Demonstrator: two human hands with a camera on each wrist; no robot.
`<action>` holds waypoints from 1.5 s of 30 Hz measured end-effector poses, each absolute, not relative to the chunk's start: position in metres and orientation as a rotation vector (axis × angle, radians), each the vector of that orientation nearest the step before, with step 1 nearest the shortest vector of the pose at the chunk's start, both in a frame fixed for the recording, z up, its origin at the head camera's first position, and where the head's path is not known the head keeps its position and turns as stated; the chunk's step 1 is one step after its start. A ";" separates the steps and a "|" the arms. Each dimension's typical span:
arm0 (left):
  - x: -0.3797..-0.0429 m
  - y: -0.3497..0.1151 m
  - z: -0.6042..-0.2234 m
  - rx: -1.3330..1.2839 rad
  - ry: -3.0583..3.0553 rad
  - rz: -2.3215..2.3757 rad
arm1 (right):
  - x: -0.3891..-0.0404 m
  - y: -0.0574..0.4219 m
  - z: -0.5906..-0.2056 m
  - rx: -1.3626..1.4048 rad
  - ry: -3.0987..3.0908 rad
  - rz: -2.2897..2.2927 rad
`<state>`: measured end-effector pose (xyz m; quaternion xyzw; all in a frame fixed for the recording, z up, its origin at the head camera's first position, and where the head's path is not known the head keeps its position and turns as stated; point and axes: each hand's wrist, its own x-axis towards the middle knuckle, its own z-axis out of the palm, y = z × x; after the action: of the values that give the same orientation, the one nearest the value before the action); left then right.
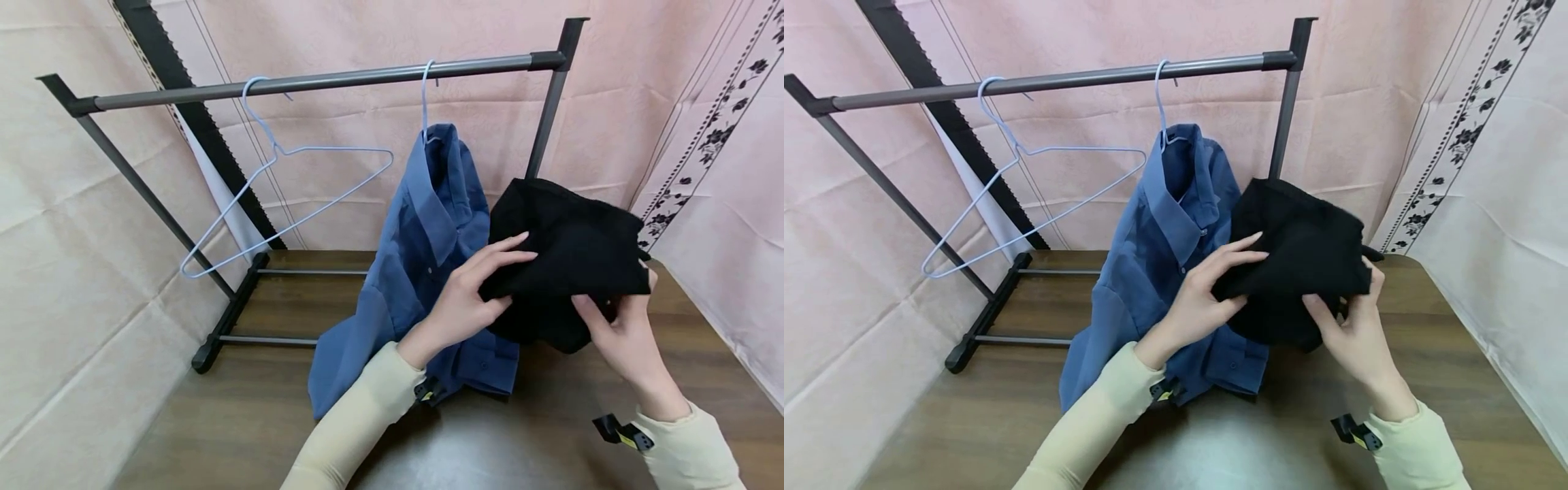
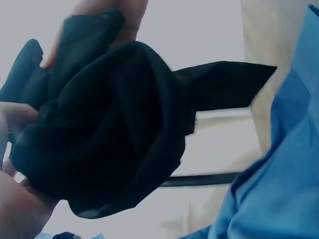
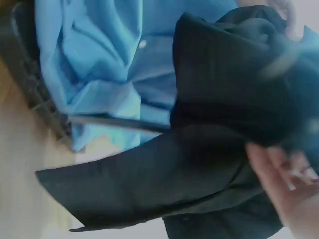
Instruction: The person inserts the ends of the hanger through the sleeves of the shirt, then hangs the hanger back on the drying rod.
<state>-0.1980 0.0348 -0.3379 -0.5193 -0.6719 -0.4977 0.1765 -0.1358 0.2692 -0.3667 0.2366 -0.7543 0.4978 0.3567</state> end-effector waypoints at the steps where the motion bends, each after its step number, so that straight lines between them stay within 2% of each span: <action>1: -0.197 0.030 -0.337 -1.472 -1.864 -1.384 | -0.136 0.267 -0.367 0.657 -1.915 1.247; 8: -0.193 0.006 -0.340 -1.481 -1.656 -1.071 | -0.135 0.247 -0.375 0.794 -1.735 1.211; 14: -0.190 -0.016 -0.361 -1.499 -1.630 -0.737 | -0.140 0.243 -0.395 0.964 -1.683 1.265; 19: -0.192 -0.025 -0.388 -1.519 -1.733 -0.573 | -0.140 0.249 -0.413 0.911 -1.940 1.025; 30: -0.194 -0.043 -0.419 -1.609 -2.069 -0.288 | -0.145 0.244 -0.442 0.812 -2.319 0.981; 37: -0.189 -0.046 -0.426 -1.662 -2.091 -0.328 | -0.147 0.253 -0.444 0.898 -2.522 0.935; 45: -0.182 -0.049 -0.406 -1.580 -2.004 -0.807 | -0.130 0.279 -0.412 1.043 -2.937 1.056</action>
<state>-0.1818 -0.0495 -0.4057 -0.5744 -0.7285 -0.2935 0.2307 -0.1303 0.2788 -0.4122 0.3162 -0.8899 0.3201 -0.0745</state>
